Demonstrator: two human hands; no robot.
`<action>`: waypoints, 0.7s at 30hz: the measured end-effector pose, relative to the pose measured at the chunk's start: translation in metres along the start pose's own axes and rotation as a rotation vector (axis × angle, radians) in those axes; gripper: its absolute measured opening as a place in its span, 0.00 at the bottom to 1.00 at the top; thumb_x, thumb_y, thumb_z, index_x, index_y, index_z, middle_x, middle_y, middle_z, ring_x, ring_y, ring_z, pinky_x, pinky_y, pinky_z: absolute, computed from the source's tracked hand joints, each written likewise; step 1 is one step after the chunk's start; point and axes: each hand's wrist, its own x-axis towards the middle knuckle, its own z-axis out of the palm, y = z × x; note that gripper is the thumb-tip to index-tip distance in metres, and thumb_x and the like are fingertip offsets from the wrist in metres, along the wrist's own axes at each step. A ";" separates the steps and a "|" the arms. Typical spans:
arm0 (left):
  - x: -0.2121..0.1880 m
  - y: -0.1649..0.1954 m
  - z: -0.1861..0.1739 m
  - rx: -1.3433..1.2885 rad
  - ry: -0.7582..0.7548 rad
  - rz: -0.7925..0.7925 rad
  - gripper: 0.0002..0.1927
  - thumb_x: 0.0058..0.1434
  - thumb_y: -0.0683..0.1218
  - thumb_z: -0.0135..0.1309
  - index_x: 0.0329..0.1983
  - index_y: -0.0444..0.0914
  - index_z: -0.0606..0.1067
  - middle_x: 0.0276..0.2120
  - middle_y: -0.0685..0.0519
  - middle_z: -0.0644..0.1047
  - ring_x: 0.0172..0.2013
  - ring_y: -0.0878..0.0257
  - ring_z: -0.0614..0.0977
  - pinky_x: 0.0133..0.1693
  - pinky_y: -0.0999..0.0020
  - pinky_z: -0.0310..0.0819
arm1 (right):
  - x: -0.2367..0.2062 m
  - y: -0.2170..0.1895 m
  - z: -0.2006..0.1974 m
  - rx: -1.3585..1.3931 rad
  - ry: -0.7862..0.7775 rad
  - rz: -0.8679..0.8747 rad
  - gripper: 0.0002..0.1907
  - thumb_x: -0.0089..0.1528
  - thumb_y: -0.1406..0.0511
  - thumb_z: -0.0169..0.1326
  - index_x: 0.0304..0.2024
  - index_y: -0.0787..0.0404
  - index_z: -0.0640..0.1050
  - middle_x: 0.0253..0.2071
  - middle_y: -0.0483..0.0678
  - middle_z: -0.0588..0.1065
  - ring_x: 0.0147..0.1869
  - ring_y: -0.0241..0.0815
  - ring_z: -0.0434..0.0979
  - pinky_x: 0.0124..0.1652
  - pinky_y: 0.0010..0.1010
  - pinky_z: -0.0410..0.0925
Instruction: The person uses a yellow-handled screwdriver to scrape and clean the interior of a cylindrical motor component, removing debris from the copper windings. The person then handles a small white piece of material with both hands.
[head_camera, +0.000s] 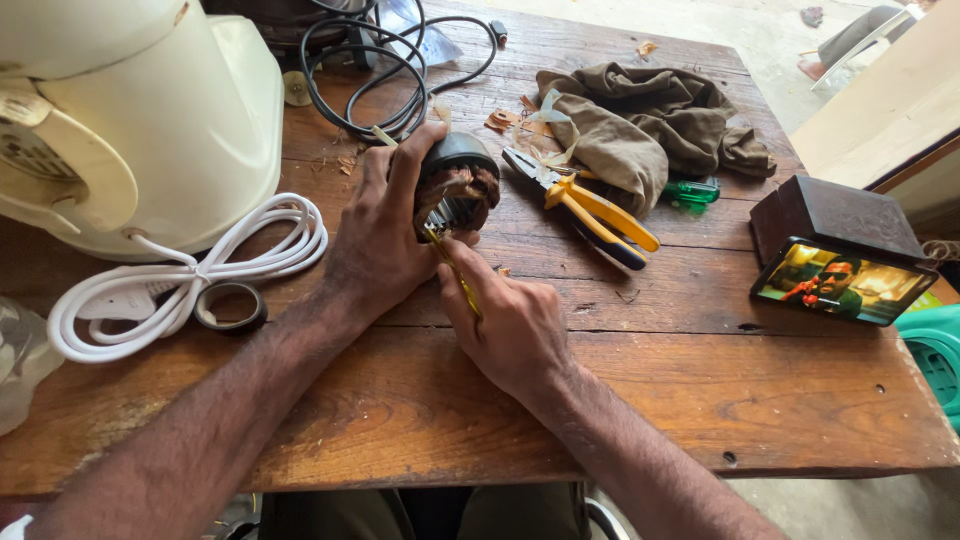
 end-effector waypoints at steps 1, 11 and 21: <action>0.000 -0.001 0.000 0.004 0.000 0.018 0.51 0.57 0.54 0.73 0.74 0.50 0.51 0.51 0.39 0.67 0.50 0.43 0.79 0.45 0.47 0.86 | 0.000 0.001 0.000 0.000 0.003 0.006 0.18 0.69 0.63 0.53 0.60 0.62 0.76 0.23 0.54 0.79 0.24 0.45 0.82 0.28 0.38 0.74; 0.003 -0.014 -0.003 -0.018 -0.017 0.110 0.52 0.51 0.52 0.76 0.73 0.48 0.54 0.55 0.38 0.70 0.53 0.43 0.78 0.51 0.46 0.82 | 0.000 0.001 -0.001 0.012 0.047 -0.029 0.18 0.68 0.63 0.55 0.60 0.59 0.77 0.34 0.56 0.82 0.29 0.46 0.84 0.30 0.37 0.76; 0.006 -0.013 -0.010 -0.030 -0.037 0.132 0.52 0.52 0.51 0.76 0.72 0.48 0.54 0.57 0.39 0.69 0.55 0.40 0.78 0.54 0.45 0.81 | -0.001 0.004 0.001 -0.023 0.033 -0.015 0.18 0.68 0.61 0.54 0.60 0.58 0.77 0.26 0.54 0.80 0.25 0.45 0.82 0.27 0.37 0.74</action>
